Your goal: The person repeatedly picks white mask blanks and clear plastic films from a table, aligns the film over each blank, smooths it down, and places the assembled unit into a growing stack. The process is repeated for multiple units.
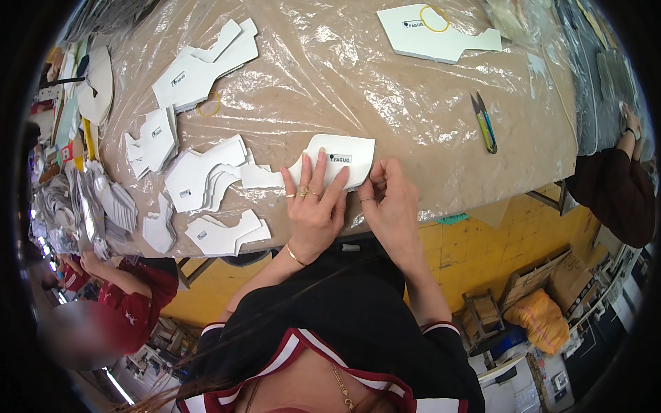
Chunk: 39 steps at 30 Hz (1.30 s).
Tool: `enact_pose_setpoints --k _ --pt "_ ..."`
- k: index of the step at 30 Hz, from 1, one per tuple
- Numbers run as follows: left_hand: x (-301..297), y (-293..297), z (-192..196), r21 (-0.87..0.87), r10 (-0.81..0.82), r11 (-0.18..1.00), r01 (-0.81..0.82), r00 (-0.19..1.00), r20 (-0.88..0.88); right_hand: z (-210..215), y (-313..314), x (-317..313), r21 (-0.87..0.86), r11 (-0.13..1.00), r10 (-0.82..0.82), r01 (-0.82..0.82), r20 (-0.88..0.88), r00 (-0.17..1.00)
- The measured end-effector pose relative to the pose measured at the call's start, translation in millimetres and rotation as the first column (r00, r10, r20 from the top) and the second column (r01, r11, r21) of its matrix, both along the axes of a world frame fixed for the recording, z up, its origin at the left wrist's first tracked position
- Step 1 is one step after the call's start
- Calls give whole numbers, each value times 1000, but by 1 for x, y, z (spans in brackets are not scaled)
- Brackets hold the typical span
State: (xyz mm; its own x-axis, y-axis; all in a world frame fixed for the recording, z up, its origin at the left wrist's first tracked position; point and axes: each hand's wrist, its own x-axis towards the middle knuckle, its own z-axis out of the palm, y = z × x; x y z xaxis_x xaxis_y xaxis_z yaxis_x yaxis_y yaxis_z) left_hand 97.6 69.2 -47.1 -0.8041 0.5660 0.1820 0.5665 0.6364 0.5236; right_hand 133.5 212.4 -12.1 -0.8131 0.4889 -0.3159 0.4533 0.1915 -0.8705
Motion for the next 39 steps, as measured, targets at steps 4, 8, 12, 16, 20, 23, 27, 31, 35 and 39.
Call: enact_pose_setpoints --k 4,8,12,16,20,23,27,31,35,39 --pt "1 1 0 -30 6 1000 -6 1000 3 1 2 -3 4 1000 21 -21 52 998" --pt "2 2 0 -65 11 998 -11 1000 -3 5 2 -6 -62 998 35 -31 60 998" --pt "2 1 -2 -117 -24 993 22 1000 -17 8 2 -8 -61 998 38 -33 70 997" --pt "4 0 -3 -137 -45 990 41 999 -24 9 5 -8 -57 995 83 -79 83 993" --pt "4 -3 -5 -132 -68 989 67 998 -1 8 6 -5 -44 992 123 -120 71 990" --pt "4 -5 -4 -125 -95 987 99 995 36 5 5 -3 -50 995 90 -88 39 995" --pt "2 -5 -1 -46 -60 997 64 995 84 3 4 -2 -161 987 1 -14 -81 997" --pt "-8 -8 14 53 -33 998 27 993 111 15 3 -7 -387 922 -44 -26 -172 984" --pt "-24 -23 50 235 -19 968 -85 912 410 46 8 -25 -223 961 73 -161 -358 931" --pt "-43 -41 84 532 -273 784 -319 592 758 80 24 -44 479 867 368 -133 -438 820"
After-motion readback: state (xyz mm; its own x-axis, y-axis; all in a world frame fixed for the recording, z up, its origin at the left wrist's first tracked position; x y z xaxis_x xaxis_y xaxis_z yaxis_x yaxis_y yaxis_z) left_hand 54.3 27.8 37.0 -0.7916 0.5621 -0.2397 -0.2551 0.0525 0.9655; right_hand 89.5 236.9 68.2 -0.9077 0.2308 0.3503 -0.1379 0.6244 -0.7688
